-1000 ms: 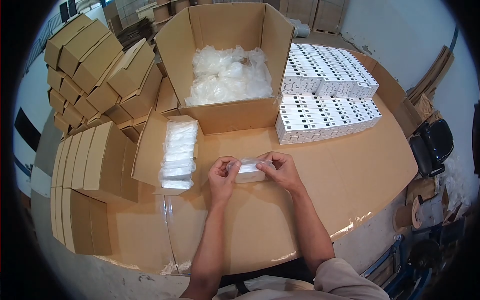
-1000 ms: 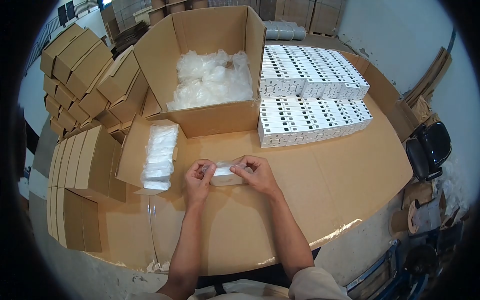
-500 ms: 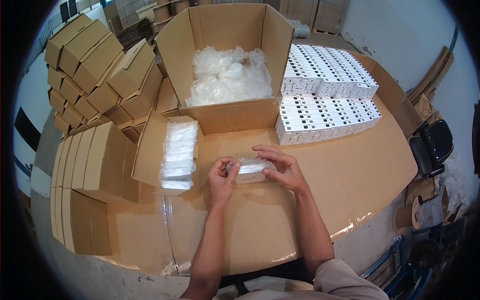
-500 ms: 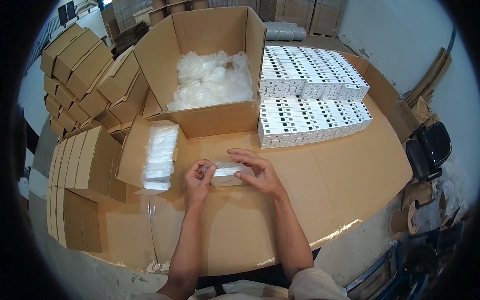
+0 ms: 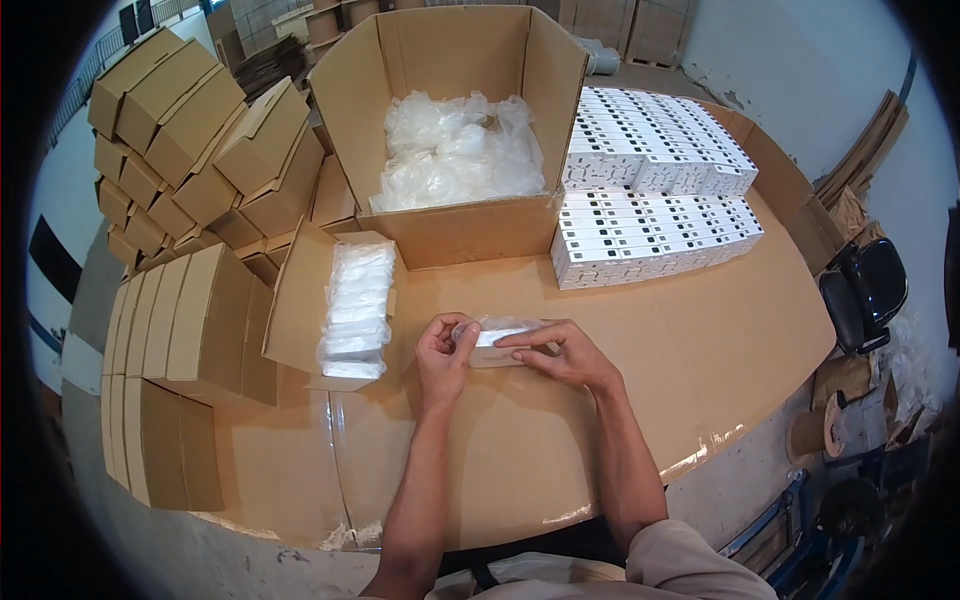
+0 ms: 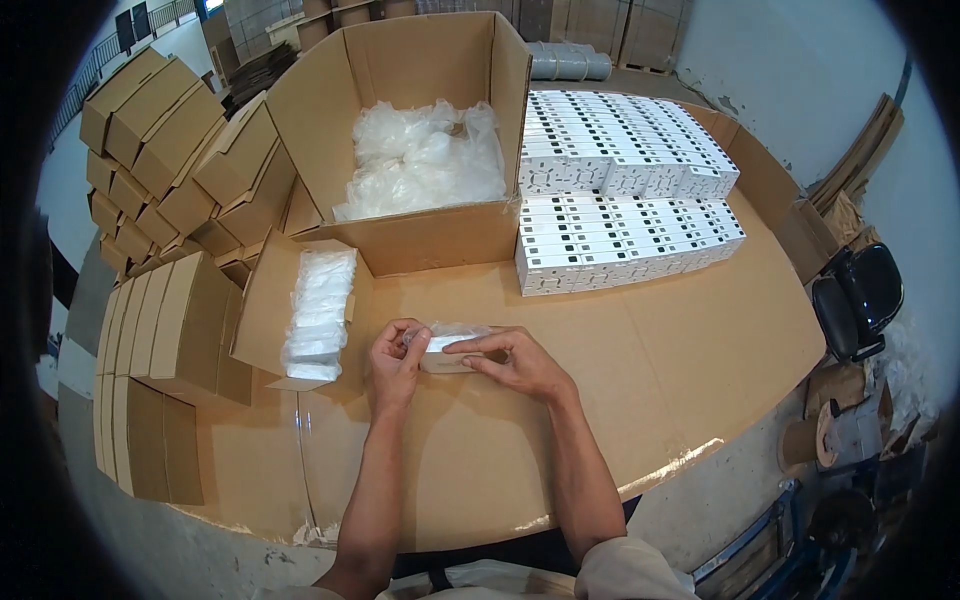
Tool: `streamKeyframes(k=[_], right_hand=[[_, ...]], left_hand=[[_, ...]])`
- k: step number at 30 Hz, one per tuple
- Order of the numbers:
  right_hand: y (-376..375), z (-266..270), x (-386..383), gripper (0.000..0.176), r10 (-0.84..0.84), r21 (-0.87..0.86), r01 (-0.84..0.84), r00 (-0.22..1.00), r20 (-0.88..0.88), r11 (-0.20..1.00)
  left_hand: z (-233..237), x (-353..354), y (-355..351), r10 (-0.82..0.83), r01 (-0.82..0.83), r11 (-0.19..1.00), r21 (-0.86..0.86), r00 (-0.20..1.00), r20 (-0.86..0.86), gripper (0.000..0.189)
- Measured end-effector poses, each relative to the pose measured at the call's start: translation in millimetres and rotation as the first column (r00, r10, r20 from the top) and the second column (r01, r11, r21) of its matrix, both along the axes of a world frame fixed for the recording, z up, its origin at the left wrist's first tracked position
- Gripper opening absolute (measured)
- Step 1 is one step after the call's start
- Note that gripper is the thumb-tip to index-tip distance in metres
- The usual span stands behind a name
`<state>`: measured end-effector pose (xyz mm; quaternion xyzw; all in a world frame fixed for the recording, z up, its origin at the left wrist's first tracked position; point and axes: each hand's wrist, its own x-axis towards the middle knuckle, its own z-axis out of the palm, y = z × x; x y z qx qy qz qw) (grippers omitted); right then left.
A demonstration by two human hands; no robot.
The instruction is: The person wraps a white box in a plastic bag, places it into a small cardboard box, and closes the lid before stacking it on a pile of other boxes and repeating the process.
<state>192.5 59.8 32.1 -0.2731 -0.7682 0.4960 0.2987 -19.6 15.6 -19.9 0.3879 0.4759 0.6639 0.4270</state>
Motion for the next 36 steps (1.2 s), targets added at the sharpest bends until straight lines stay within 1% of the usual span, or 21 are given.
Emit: streamKeyframes(k=[2,5,8,11,14,20,23,26,27,28,29,32,35,36], right_hand=[[-2,4,-1,0.031,-0.036,-0.007,0.036,0.999,0.011,0.999],[-4,10,-3,0.032,-0.101,-0.132,0.104,0.994,0.031,0.986],[-3,8,-3,0.032,-0.133,-0.161,0.139,0.99,0.046,0.977],[-3,0,-7,0.031,-0.173,-0.035,0.172,0.984,-0.043,0.984],[-6,13,-8,0.03,-0.19,-0.108,0.196,0.98,0.062,0.975],[-3,1,-9,0.025,-0.212,-0.017,0.213,0.976,0.053,0.977],[-4,1,-10,0.025,-0.227,0.024,0.226,0.973,0.045,0.974],[-5,4,-12,0.024,-0.263,0.035,0.262,0.963,0.061,0.965],[-4,5,-11,0.024,-0.263,0.017,0.262,0.963,0.062,0.965],[-4,6,-11,0.023,-0.262,0.0,0.262,0.963,0.063,0.965],[-4,6,-11,0.023,-0.26,-0.019,0.262,0.963,0.064,0.965],[-3,0,-11,0.019,-0.282,-0.073,0.281,0.959,0.006,0.957],[-3,3,-10,0.018,-0.28,-0.062,0.279,0.96,-0.001,0.958],[-3,2,-9,0.018,-0.278,-0.05,0.277,0.961,-0.004,0.959]], left_hand=[[-2,0,0,-0.009,0.009,1.0,-0.009,1.0,-0.003,0.014],[0,0,0,-0.004,0.004,1.0,-0.001,1.0,-0.026,0.014],[2,0,-1,-0.01,0.01,0.999,-0.033,1.0,-0.012,0.013],[1,0,-1,-0.004,0.004,1.0,-0.01,1.0,-0.005,0.013],[4,0,-1,-0.007,0.007,1.0,-0.002,1.0,-0.005,0.014],[-3,-1,1,-0.018,0.018,1.0,-0.023,1.0,-0.005,0.017],[8,6,-2,0.052,-0.052,0.998,0.046,0.999,0.0,0.021],[22,16,-5,0.298,-0.254,0.933,0.255,0.943,-0.151,0.027],[25,15,-7,0.347,-0.241,0.91,0.337,0.889,-0.3,0.029],[27,11,-8,0.399,-0.214,0.884,0.415,0.807,-0.435,0.031],[29,8,-10,0.453,-0.173,0.857,0.485,0.701,-0.551,0.033],[30,6,-15,0.431,-0.053,0.865,0.5,0.588,-0.684,0.027],[31,10,-17,0.413,-0.019,0.879,0.476,0.53,-0.741,0.021],[33,11,-18,0.416,-0.023,0.88,0.475,0.524,-0.744,0.023]])
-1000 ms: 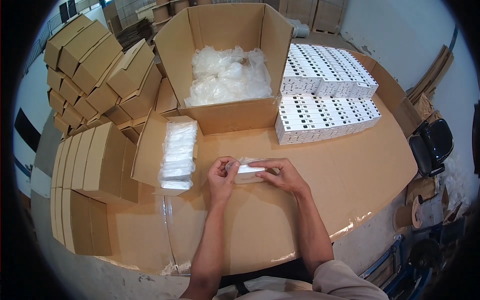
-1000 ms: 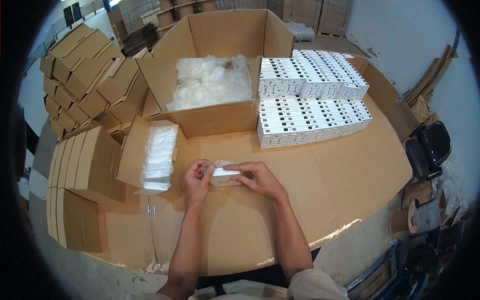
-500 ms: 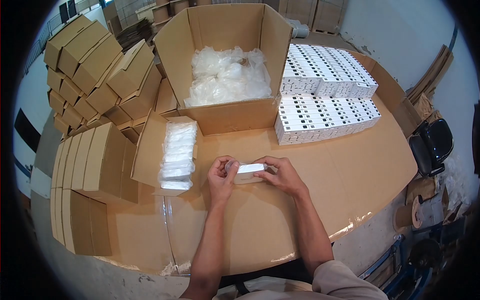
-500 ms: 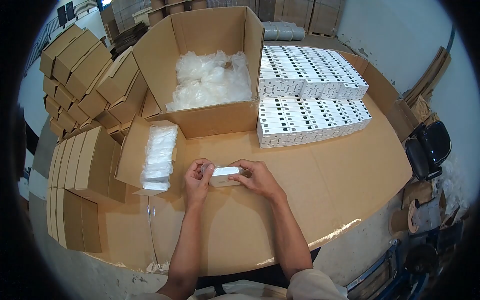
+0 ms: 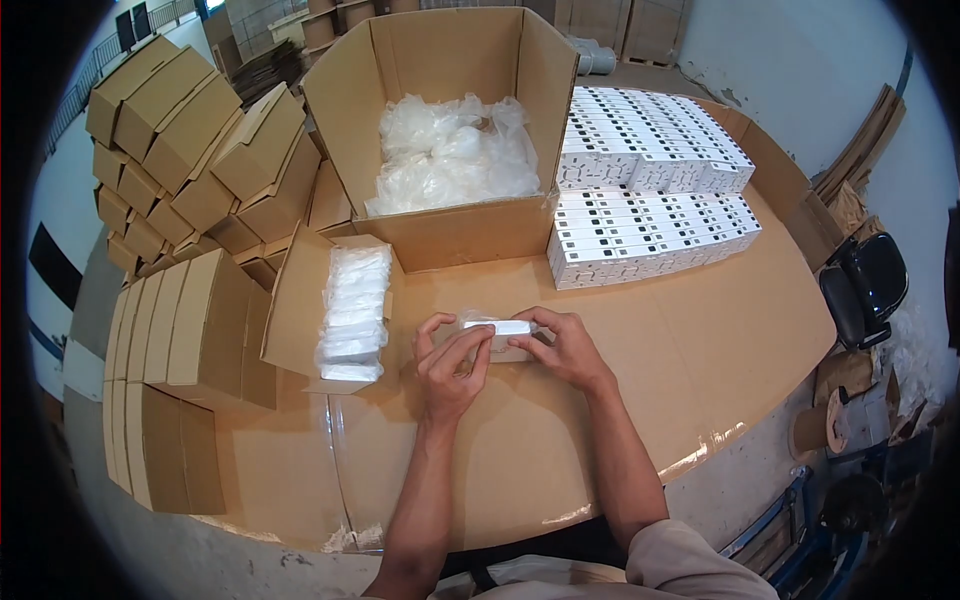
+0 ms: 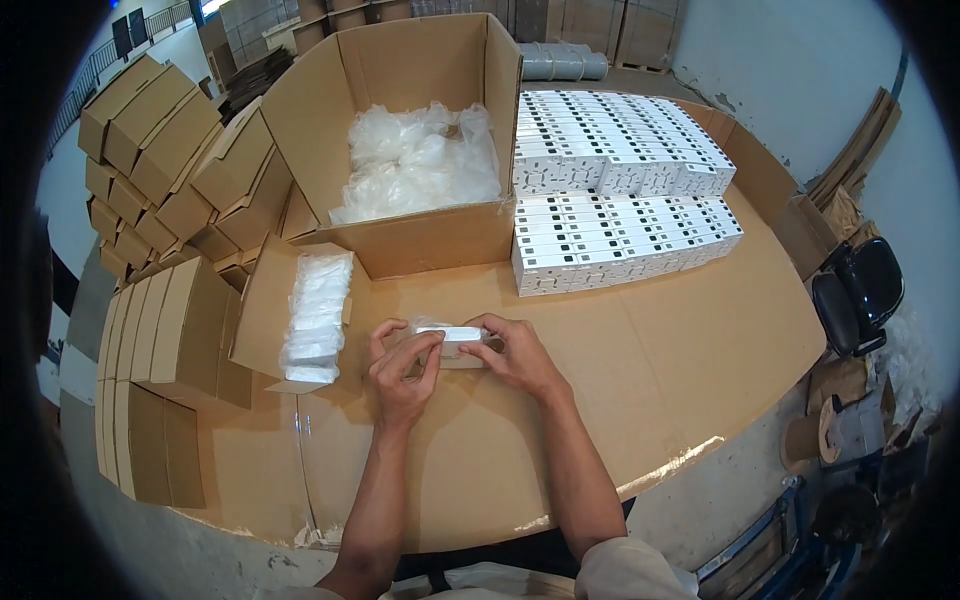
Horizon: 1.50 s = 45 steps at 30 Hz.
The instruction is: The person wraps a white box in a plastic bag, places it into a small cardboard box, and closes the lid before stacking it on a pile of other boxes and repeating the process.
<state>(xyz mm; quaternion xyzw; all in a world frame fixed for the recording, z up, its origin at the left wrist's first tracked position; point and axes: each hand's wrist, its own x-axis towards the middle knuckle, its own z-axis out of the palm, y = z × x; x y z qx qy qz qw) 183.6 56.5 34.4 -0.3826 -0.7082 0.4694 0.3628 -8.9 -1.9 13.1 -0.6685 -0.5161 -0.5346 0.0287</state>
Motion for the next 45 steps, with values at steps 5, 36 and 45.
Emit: streamKeyframes(k=[5,36,45], right_hand=[[1,0,2,0.018,0.016,0.023,-0.017,1.0,0.026,1.0],[2,-2,0,0.035,-0.006,0.095,0.005,1.0,0.012,0.995],[5,-18,-9,0.031,-0.079,0.139,0.109,0.976,-0.202,0.984]], left_hand=[[3,-1,0,-0.005,0.005,1.0,-0.022,1.0,-0.009,0.027],[-21,-12,8,-0.125,0.488,0.814,-0.314,0.676,0.726,0.048],[-32,-4,-39,0.066,0.116,0.9,-0.419,0.917,0.394,0.088]])
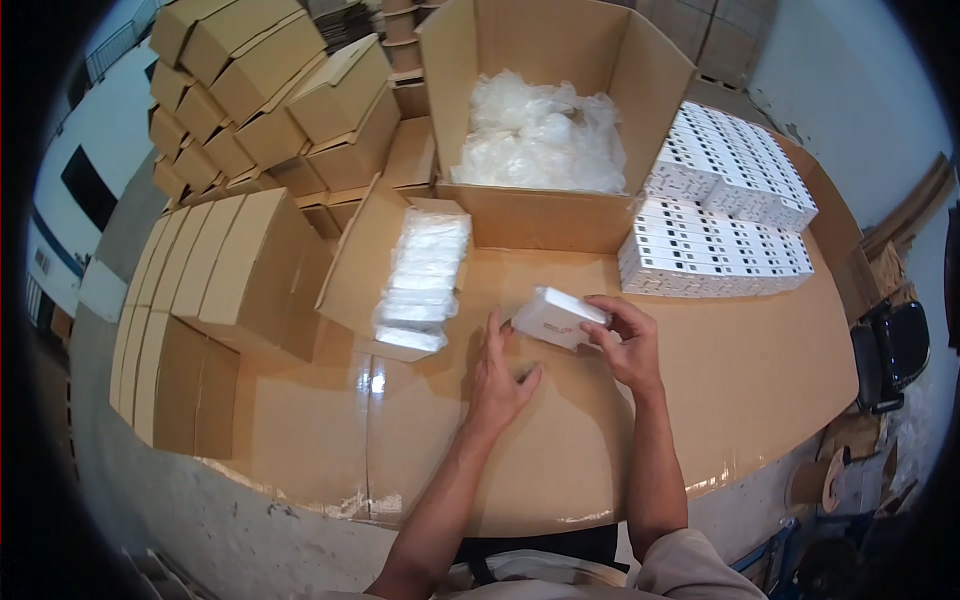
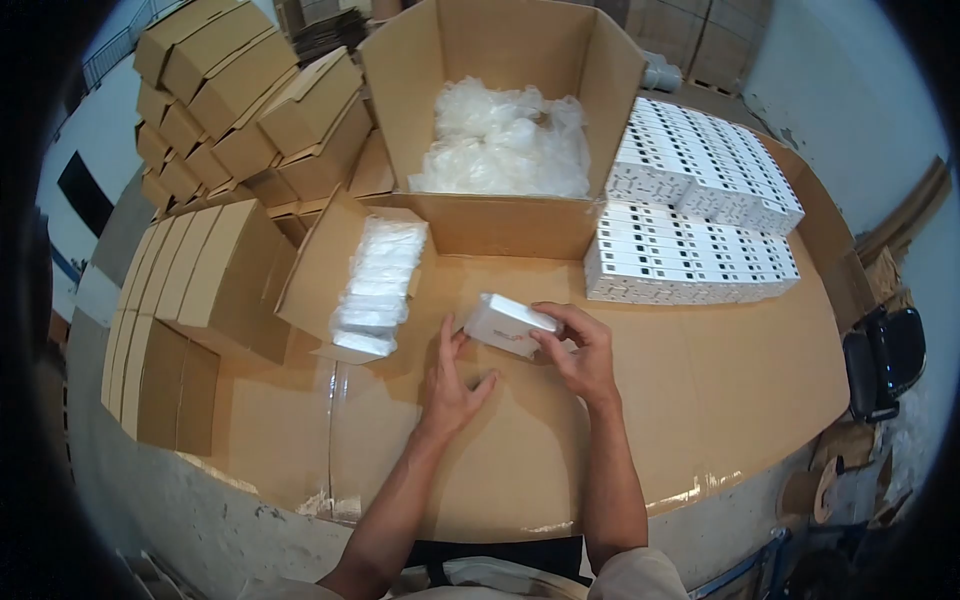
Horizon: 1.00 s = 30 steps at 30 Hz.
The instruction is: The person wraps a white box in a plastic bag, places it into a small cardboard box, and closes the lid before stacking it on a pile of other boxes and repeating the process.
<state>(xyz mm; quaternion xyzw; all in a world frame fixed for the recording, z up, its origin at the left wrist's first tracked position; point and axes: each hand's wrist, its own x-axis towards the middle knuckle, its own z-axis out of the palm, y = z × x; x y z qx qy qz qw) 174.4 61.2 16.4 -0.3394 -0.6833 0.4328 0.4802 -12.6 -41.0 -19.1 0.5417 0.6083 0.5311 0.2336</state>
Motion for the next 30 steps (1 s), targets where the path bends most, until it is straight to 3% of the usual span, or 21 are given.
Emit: streamKeyframes(k=[2,8,11,20,30], right_hand=[[-7,6,-8,0.03,-0.014,-0.093,0.005,0.996,-0.093,0.996],[-23,23,-52,0.03,0.073,-0.02,-0.082,0.957,-0.282,0.996],[-31,24,-79,0.033,0.093,-0.054,-0.12,0.931,-0.353,0.991],[-40,28,-134,0.034,0.25,0.056,-0.249,0.883,-0.397,0.967],[-37,28,-138,0.035,0.285,0.171,-0.255,0.94,-0.187,0.952]], left_hand=[[0,-4,-25,0.023,-0.021,1.0,0.016,0.994,-0.106,0.089],[11,-18,-95,-0.166,0.065,0.976,-0.209,0.843,-0.512,0.067],[29,-19,-124,-0.188,0.024,0.962,-0.272,0.782,-0.594,0.059],[28,-21,-157,-0.147,-0.032,0.956,-0.291,0.808,-0.57,0.052],[28,-23,-154,-0.095,-0.04,0.97,-0.238,0.844,-0.528,0.046]])
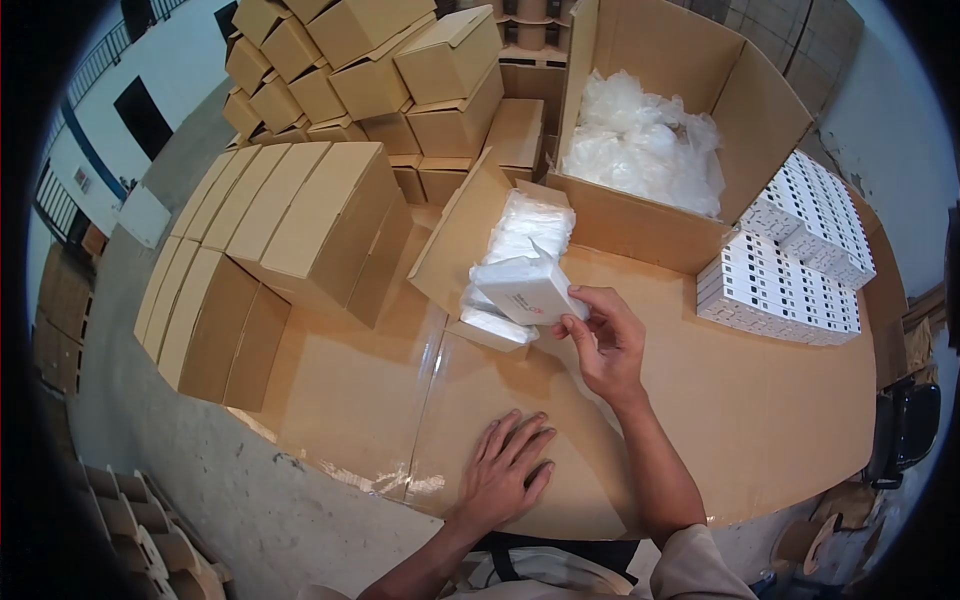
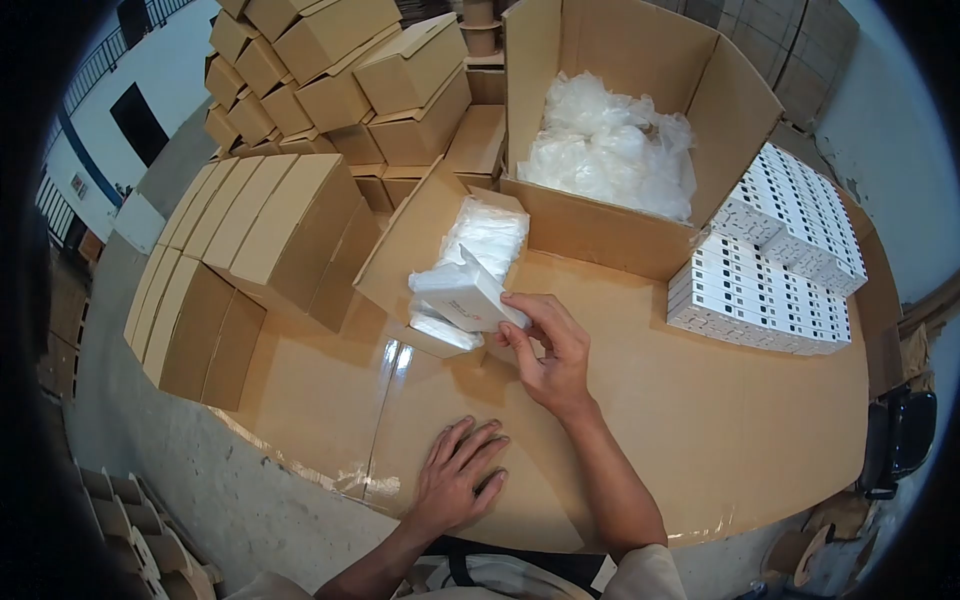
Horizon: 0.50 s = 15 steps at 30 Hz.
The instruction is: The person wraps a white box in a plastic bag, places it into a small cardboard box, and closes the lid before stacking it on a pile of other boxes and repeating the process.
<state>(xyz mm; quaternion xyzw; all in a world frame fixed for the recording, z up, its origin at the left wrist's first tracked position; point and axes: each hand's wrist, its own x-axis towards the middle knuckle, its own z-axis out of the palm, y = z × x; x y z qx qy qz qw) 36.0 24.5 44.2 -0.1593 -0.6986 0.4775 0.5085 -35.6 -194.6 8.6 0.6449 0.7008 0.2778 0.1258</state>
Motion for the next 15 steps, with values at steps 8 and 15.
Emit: streamKeyframes(k=[8,15], right_hand=[[4,2,5,0.035,-0.026,0.01,0.025,0.995,0.096,1.0],[2,23,0,0.049,-0.138,0.387,0.028,0.956,0.259,0.922]], left_hand=[[-4,-1,1,0.009,-0.009,1.0,0.019,1.0,0.012,0.043],[-2,0,2,0.011,-0.011,1.0,0.017,1.0,0.018,0.044]])
